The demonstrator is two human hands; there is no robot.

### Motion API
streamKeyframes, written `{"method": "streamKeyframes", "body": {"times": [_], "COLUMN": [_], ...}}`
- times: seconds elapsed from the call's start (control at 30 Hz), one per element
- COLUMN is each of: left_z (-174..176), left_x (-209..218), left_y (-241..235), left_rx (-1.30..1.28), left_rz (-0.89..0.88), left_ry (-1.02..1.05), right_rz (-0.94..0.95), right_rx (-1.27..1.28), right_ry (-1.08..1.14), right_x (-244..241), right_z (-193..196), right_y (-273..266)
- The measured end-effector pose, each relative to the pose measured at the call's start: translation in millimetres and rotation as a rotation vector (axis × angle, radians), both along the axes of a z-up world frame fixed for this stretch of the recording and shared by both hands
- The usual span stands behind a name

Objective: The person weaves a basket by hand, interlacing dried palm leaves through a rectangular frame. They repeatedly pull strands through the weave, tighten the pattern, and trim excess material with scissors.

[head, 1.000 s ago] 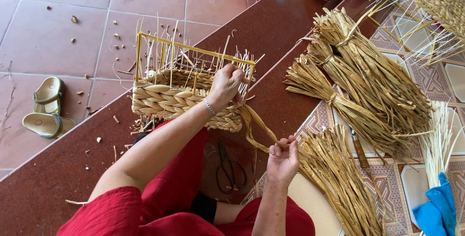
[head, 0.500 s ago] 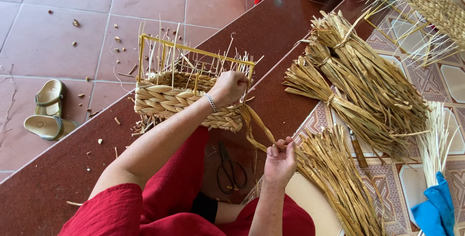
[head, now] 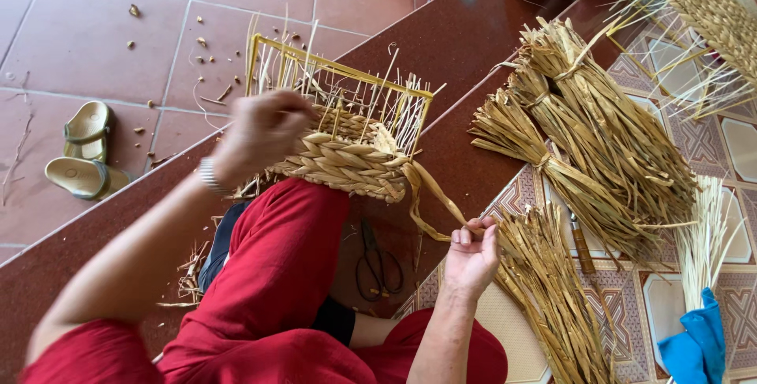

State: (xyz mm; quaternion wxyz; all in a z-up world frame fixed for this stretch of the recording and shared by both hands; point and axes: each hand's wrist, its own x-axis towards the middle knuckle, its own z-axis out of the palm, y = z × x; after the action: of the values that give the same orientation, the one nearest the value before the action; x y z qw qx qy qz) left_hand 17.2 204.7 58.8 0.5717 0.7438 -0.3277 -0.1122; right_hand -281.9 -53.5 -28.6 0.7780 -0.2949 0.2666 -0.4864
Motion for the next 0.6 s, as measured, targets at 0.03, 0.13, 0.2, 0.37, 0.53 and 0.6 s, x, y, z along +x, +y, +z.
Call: {"method": "streamKeyframes", "body": {"times": [0.03,0.13,0.2,0.37,0.53,0.6], "left_z": [-5,-27,-47,-68,-38,-24], "left_x": [9,39,52,50,20,3], "left_y": [28,119,170,219,134,83], "left_rx": [0.103,0.616,1.078,1.449,0.805,0.506], "left_rz": [0.058,0.196,0.24,0.283,0.125,-0.086], "left_ry": [0.008,-0.367,-0.5,-0.32,-0.152,-0.107], "right_rz": [-0.005,-0.005,0.013,0.067,0.015,0.032], "right_rx": [-0.008,-0.054,-0.053,-0.069,-0.126,-0.123], "right_ry": [0.009,0.012,-0.006,-0.066,0.007,-0.007], "right_x": [-1,0,-1,-2,-1,-4], "right_z": [1,6,9,23,34,36], "right_y": [-1,-6,-10,-12,-3,1]}}
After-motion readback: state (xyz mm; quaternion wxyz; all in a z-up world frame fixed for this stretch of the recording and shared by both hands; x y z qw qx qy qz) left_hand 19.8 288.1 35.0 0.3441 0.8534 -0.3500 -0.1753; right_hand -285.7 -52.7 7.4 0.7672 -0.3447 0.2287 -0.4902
